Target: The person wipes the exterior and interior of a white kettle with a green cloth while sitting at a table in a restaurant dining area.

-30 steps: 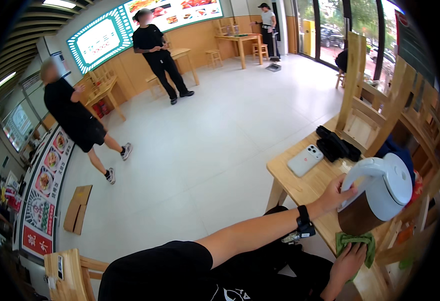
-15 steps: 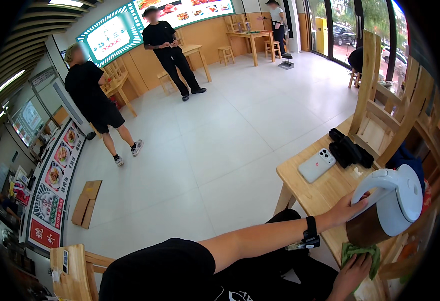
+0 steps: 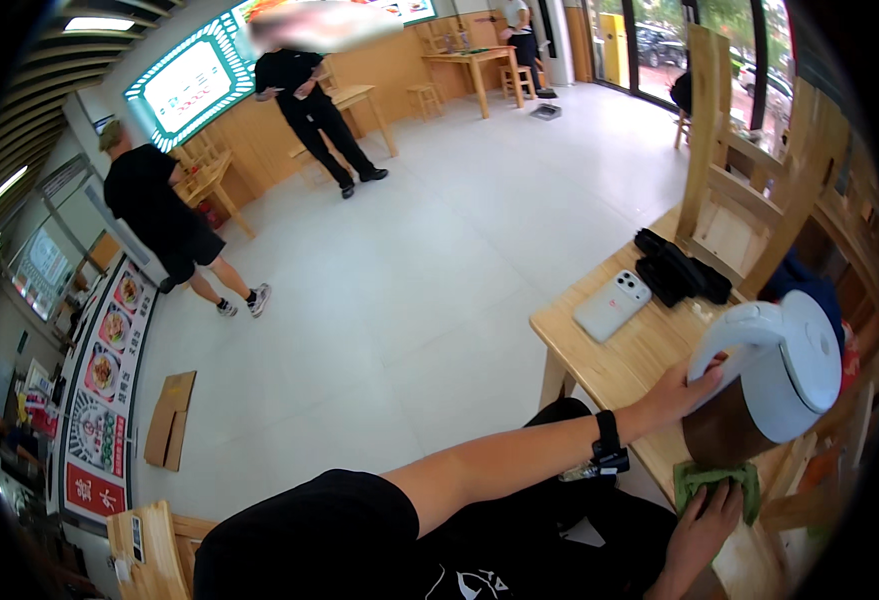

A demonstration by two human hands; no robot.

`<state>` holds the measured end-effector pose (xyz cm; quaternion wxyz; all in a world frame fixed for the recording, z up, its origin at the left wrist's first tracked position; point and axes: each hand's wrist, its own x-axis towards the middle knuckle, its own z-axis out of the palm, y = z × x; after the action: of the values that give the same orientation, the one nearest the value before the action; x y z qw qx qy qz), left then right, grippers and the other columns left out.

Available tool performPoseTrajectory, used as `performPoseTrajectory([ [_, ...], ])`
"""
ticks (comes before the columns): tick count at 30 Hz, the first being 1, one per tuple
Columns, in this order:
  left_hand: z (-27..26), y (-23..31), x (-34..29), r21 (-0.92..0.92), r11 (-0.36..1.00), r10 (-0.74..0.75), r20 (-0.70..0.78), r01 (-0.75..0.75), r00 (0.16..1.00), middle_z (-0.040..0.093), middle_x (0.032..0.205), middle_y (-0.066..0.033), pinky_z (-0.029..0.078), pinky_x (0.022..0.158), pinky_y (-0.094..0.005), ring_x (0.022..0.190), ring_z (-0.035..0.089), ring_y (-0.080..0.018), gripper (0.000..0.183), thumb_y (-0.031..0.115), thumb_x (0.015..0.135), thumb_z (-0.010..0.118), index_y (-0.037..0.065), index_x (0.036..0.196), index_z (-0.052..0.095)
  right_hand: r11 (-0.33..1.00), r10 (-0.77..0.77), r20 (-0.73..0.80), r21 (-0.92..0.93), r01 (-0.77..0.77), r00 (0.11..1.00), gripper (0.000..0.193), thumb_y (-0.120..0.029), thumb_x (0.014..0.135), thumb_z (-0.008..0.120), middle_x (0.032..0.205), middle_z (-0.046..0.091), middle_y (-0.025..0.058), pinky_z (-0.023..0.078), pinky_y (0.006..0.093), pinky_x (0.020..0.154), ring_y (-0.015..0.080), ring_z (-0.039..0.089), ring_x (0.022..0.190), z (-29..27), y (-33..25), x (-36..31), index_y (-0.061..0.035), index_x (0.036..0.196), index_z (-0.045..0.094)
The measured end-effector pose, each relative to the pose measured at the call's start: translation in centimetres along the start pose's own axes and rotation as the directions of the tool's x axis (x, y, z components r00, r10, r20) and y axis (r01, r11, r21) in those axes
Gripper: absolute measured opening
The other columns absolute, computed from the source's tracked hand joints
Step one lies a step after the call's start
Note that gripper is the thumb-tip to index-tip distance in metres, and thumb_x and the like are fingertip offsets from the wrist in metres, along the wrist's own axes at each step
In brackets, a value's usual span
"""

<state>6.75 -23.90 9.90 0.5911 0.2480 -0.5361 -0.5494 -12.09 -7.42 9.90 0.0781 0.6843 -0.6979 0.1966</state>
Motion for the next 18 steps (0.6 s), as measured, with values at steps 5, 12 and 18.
performPoseTrajectory([
  [5, -0.4, -1.1, 0.1, -0.017, 1.0, 0.02, -0.062, -0.021, 0.998, 0.064, 0.121, -0.0081, 0.047, 0.098, -0.0307, 0.111, 0.059, -0.0152, 0.048, 0.037, 0.104, 0.059, -0.001, 0.133, 0.058, 0.999, 0.017, 0.023, 0.042, -0.018, 1.0, 0.039, -0.019, 0.101, 0.056, 0.141, 0.05, 0.0286, 0.037, 0.053, 0.11, 0.0474, 0.044, 0.132, -1.4, -1.7, 0.3, 0.0071, 0.13, 0.056],
  [12, -0.3, 0.5, 0.0, -0.014, 0.999, -0.048, 0.017, 0.049, 0.999, 0.063, 0.106, 0.0003, 0.042, 0.065, -0.0189, 0.083, 0.054, -0.0034, 0.049, 0.041, 0.107, 0.052, 0.004, 0.139, 0.052, 0.996, -0.006, -0.025, 0.09, 0.008, 1.0, 0.036, -0.018, 0.098, 0.059, 0.139, 0.052, 0.0259, 0.037, 0.0518, 0.11, 0.0456, 0.045, 0.131, -1.9, -1.7, -0.2, 0.0045, 0.125, 0.06],
  [18, -0.2, 2.1, -0.7, -0.11, 0.979, -0.171, 0.008, 0.171, 0.985, 0.062, 0.121, -0.0052, 0.046, 0.097, -0.0274, 0.111, 0.056, -0.0108, 0.045, 0.034, 0.106, 0.056, 0.001, 0.136, 0.055, 0.986, -0.11, -0.036, 0.119, 0.114, 0.993, 0.034, -0.02, 0.096, 0.061, 0.134, 0.055, 0.0231, 0.039, 0.0527, 0.108, 0.0449, 0.048, 0.127, -2.9, -1.5, -0.5, 0.0017, 0.122, 0.062],
])
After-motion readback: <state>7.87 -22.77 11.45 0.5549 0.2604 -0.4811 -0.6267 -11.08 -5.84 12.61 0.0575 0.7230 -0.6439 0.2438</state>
